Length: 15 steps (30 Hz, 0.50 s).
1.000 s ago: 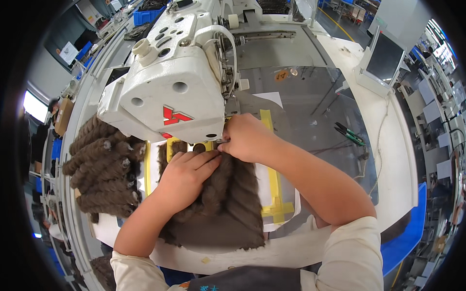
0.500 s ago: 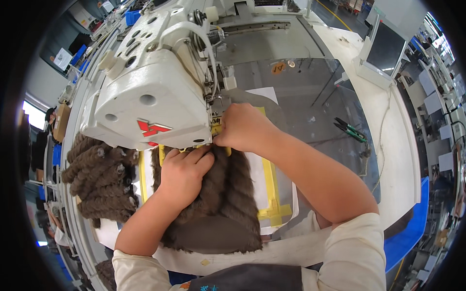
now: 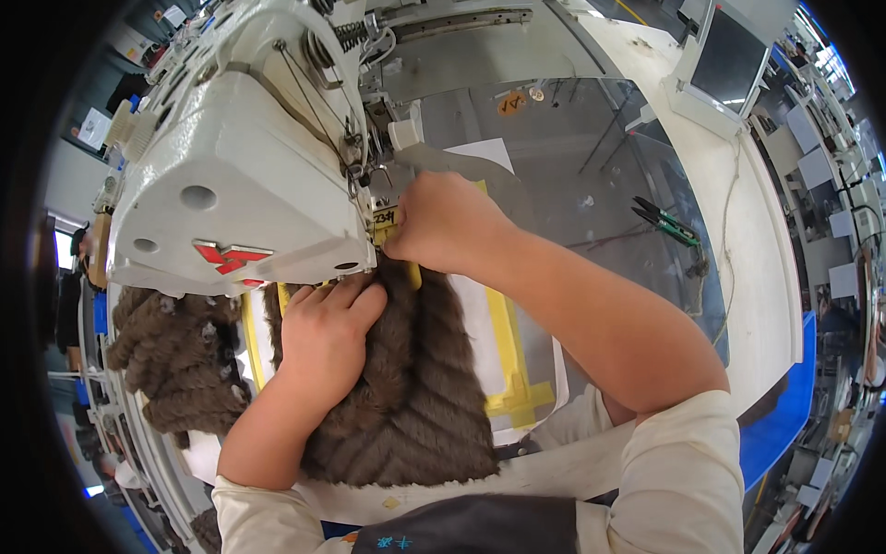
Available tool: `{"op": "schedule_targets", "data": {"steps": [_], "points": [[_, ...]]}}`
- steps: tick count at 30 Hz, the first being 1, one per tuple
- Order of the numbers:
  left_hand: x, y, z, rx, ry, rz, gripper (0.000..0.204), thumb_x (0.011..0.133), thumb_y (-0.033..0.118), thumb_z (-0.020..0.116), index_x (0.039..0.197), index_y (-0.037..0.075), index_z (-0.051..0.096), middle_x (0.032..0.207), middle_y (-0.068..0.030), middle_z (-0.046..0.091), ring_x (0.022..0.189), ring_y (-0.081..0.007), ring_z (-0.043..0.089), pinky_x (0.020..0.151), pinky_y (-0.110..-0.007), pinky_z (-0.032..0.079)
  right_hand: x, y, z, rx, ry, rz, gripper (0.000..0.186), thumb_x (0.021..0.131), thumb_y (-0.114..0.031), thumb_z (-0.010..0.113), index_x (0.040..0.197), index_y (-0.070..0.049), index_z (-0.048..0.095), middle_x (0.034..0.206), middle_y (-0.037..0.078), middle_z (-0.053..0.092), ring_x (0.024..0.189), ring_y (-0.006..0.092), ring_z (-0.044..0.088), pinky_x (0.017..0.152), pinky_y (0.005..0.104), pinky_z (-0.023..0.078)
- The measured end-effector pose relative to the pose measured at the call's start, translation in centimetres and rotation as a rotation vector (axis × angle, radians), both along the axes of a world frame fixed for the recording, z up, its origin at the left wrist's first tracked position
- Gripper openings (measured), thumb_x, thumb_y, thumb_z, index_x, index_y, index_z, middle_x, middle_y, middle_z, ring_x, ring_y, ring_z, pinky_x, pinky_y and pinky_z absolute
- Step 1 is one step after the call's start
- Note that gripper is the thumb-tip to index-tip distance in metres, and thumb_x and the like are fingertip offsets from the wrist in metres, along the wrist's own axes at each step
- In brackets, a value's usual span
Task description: The person is sewing together pieces of processed brown fur using an industrial sewing machine.
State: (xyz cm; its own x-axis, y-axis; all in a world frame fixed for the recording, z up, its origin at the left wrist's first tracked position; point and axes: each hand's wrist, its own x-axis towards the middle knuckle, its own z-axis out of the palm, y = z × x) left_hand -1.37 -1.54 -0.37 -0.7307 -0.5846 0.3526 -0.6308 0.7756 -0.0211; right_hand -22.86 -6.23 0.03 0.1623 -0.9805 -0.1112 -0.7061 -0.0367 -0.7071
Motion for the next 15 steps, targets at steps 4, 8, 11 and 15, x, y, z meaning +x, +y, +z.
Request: {"op": "schedule_targets", "data": {"steps": [4,8,11,15], "points": [[0.1,0.2,0.2,0.034,0.009,0.017,0.011,0.077,0.010,0.063,0.089,0.012,0.062,0.096,-0.0043,0.070,0.073,-0.0209,0.067,0.068,-0.035,0.051,0.4,0.3,-1.0,-0.180,-0.013,-0.005,0.028,0.069,-0.024,0.073,0.066,0.003,0.069,0.071,0.027,0.065,0.075,0.0460,0.067,0.072,0.0513,0.055],[-0.1,0.6,0.0,0.057,-0.036,0.053,0.012,0.077,0.010,0.064,0.089,0.013,0.062,0.092,-0.0037,0.069,0.070,-0.0201,0.065,0.066,-0.036,0.049,0.4,0.3,-2.3,-0.216,0.004,-0.015,0.027,0.069,-0.024,0.072,0.066,0.003,0.069,0.072,0.027,0.065,0.076,0.0462,0.067,0.072,0.0512,0.055],[0.0,0.5,-0.2,0.024,-0.037,0.051,0.013,0.076,0.011,0.064,0.088,0.013,0.061,0.090,-0.0032,0.069,0.068,-0.0193,0.063,0.064,-0.035,0.048,0.4,0.1,-2.9,-0.213,-0.005,-0.029,0.027,0.070,-0.024,0.072,0.070,0.003,0.070,0.073,0.026,0.066,0.077,0.0460,0.067,0.073,0.0498,0.055],[0.1,0.4,-0.3,-0.011,-0.018,0.043,0.012,0.076,0.012,0.065,0.087,0.013,0.060,0.089,-0.0029,0.068,0.066,-0.0182,0.063,0.062,-0.034,0.046,0.0,0.5,-3.1,-0.180,-0.140,0.004,0.026,0.069,-0.024,0.073,0.073,0.001,0.073,0.073,0.023,0.069,0.075,0.0411,0.069,0.072,0.0460,0.056]]}}
